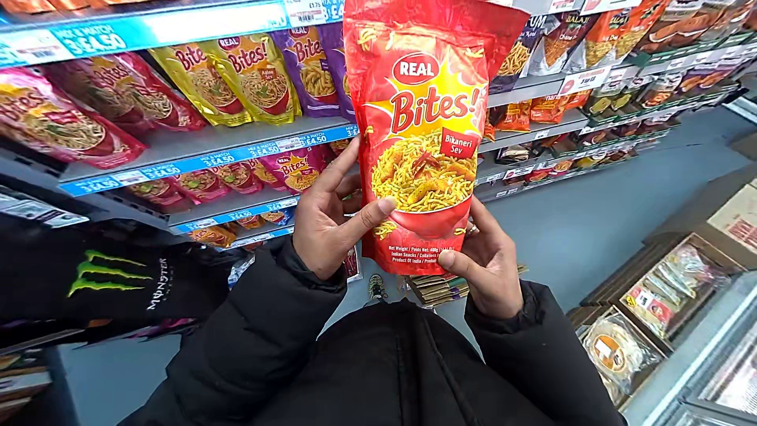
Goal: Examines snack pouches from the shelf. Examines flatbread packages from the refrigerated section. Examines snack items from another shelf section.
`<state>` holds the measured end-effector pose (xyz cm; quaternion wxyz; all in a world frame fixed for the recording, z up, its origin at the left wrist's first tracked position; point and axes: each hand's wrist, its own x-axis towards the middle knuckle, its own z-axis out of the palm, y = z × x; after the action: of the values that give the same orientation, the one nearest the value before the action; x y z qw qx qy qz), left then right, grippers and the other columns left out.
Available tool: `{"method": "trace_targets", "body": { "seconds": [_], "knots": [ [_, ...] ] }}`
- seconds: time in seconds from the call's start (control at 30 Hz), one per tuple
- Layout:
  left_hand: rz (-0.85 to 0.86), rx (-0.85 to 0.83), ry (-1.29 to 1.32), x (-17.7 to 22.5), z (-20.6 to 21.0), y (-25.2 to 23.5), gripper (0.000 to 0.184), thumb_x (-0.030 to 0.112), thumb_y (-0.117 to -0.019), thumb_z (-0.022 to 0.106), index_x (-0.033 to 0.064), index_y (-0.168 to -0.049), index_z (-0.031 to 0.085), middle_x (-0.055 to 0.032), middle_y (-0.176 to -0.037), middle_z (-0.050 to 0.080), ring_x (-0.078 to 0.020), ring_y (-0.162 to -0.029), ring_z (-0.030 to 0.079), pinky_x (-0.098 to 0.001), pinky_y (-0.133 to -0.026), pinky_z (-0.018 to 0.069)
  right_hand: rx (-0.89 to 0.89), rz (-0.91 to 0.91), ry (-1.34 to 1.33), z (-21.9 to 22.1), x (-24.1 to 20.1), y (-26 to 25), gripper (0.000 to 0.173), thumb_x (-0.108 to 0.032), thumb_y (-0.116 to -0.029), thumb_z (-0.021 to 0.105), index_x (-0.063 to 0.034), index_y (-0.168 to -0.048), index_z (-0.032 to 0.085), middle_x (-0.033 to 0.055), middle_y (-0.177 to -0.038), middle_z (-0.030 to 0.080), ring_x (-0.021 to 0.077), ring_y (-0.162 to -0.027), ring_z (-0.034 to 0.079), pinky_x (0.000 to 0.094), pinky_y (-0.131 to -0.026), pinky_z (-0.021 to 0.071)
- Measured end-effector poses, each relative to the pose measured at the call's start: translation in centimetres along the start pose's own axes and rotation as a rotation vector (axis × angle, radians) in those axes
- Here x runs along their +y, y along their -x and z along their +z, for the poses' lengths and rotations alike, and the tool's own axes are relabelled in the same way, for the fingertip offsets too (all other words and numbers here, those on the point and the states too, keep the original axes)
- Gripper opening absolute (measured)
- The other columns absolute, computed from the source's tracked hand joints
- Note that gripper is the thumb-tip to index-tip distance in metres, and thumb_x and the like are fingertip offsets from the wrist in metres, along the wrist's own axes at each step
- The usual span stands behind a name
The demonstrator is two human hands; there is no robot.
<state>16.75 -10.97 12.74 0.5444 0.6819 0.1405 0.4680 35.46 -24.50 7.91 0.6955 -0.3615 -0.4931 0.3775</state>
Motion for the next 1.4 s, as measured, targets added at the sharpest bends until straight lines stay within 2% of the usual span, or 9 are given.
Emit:
{"method": "trace_targets", "body": {
  "seconds": [0.17, 0.33, 0.5, 0.87, 1.0, 1.1, 1.2, 1.3, 1.4],
  "knots": [
    [-0.011, -0.016, -0.049, -0.2, 0.4, 0.1, 0.084, 0.007, -0.0930, 0.071, 0.0009, -0.162, 0.022, -0.0188, -0.145, 0.056, -0.0294, -0.116, 0.069, -0.0384, -0.091, 0.0638, 0.026, 0.027, 0.020, -0.3, 0.1, 0.1, 0.088, -0.014, -0.0877, 0.079, -0.0101, -0.161, 0.031, 0.0142, -0.133, 0.064, 0.0225, -0.103, 0.073, 0.0350, -0.085, 0.0639],
    [-0.015, -0.023, -0.048, -0.5, 0.7, -0.1, 0.082, 0.005, -0.0938, 0.070, -0.0008, -0.161, 0.023, -0.0190, -0.143, 0.057, -0.0297, -0.115, 0.069, -0.0388, -0.093, 0.0632, 0.029, 0.028, -0.010, -0.6, 0.2, 0.1, 0.087, -0.011, -0.0877, 0.078, -0.0108, -0.161, 0.032, 0.0143, -0.136, 0.062, 0.0215, -0.108, 0.071, 0.0340, -0.087, 0.0630],
    [-0.038, -0.021, -0.030, -0.9, 1.1, -0.3, 0.082, 0.006, -0.0934, 0.070, -0.0002, -0.161, 0.025, -0.0181, -0.144, 0.057, -0.0291, -0.116, 0.069, -0.0384, -0.093, 0.0630, 0.053, 0.058, -0.014, -1.0, 0.1, 0.2, 0.086, -0.012, -0.0871, 0.079, -0.0127, -0.161, 0.034, 0.0140, -0.131, 0.066, 0.0217, -0.102, 0.073, 0.0346, -0.083, 0.0643],
    [-0.058, -0.038, -0.020, -1.6, 1.5, -0.8, 0.083, 0.004, -0.0919, 0.072, 0.0002, -0.161, 0.026, -0.0183, -0.144, 0.057, -0.0291, -0.113, 0.070, -0.0388, -0.091, 0.0636, 0.083, 0.087, 0.010, -1.5, 0.1, 0.4, 0.084, -0.015, -0.0871, 0.079, -0.0157, -0.160, 0.036, 0.0116, -0.132, 0.065, 0.0194, -0.101, 0.073, 0.0325, -0.082, 0.0641],
    [-0.057, -0.038, -0.023, -1.9, 1.5, -0.8, 0.084, 0.002, -0.0915, 0.071, 0.0000, -0.161, 0.024, -0.0195, -0.143, 0.057, -0.0303, -0.113, 0.070, -0.0400, -0.091, 0.0637, 0.060, 0.076, 0.029, -1.9, 0.8, 0.3, 0.088, -0.015, -0.0869, 0.079, -0.0139, -0.162, 0.032, 0.0128, -0.134, 0.064, 0.0217, -0.107, 0.072, 0.0342, -0.088, 0.0628],
    [-0.065, -0.034, -0.031, -2.0, 1.4, -0.7, 0.084, 0.003, -0.0917, 0.071, 0.0006, -0.161, 0.025, -0.0188, -0.143, 0.057, -0.0293, -0.114, 0.070, -0.0388, -0.091, 0.0636, 0.055, 0.076, 0.033, -2.0, 1.1, 0.2, 0.088, -0.016, -0.0874, 0.079, -0.0131, -0.162, 0.031, 0.0122, -0.133, 0.065, 0.0210, -0.105, 0.072, 0.0338, -0.087, 0.0629],
    [-0.066, -0.034, -0.026, -2.2, 1.4, -0.8, 0.085, 0.001, -0.0913, 0.071, 0.0004, -0.162, 0.022, -0.0192, -0.144, 0.056, -0.0294, -0.113, 0.070, -0.0385, -0.091, 0.0633, 0.052, 0.089, 0.024, -2.1, 1.1, 0.1, 0.088, -0.016, -0.0874, 0.078, -0.0134, -0.162, 0.031, 0.0125, -0.132, 0.065, 0.0212, -0.105, 0.072, 0.0337, -0.087, 0.0628],
    [-0.100, -0.026, -0.017, -2.4, 1.5, -1.0, 0.092, 0.002, -0.0900, 0.072, 0.0028, -0.163, 0.016, -0.0202, -0.138, 0.061, -0.0306, -0.110, 0.071, -0.0402, -0.089, 0.0644, 0.051, 0.105, 0.017, -2.3, 1.1, 0.1, 0.087, -0.016, -0.0884, 0.078, -0.0129, -0.162, 0.031, 0.0129, -0.134, 0.064, 0.0224, -0.106, 0.072, 0.0347, -0.086, 0.0636],
    [-0.145, -0.068, 0.039, -2.5, 1.2, -1.1, 0.093, -0.001, -0.0902, 0.072, 0.0030, -0.164, 0.015, -0.0227, -0.142, 0.056, -0.0336, -0.113, 0.069, -0.0434, -0.091, 0.0635, 0.047, 0.106, 0.034, -2.4, 1.4, 0.2, 0.087, -0.017, -0.0893, 0.076, -0.0141, -0.163, 0.029, 0.0126, -0.134, 0.064, 0.0224, -0.104, 0.072, 0.0345, -0.086, 0.0636]
  ]
}}
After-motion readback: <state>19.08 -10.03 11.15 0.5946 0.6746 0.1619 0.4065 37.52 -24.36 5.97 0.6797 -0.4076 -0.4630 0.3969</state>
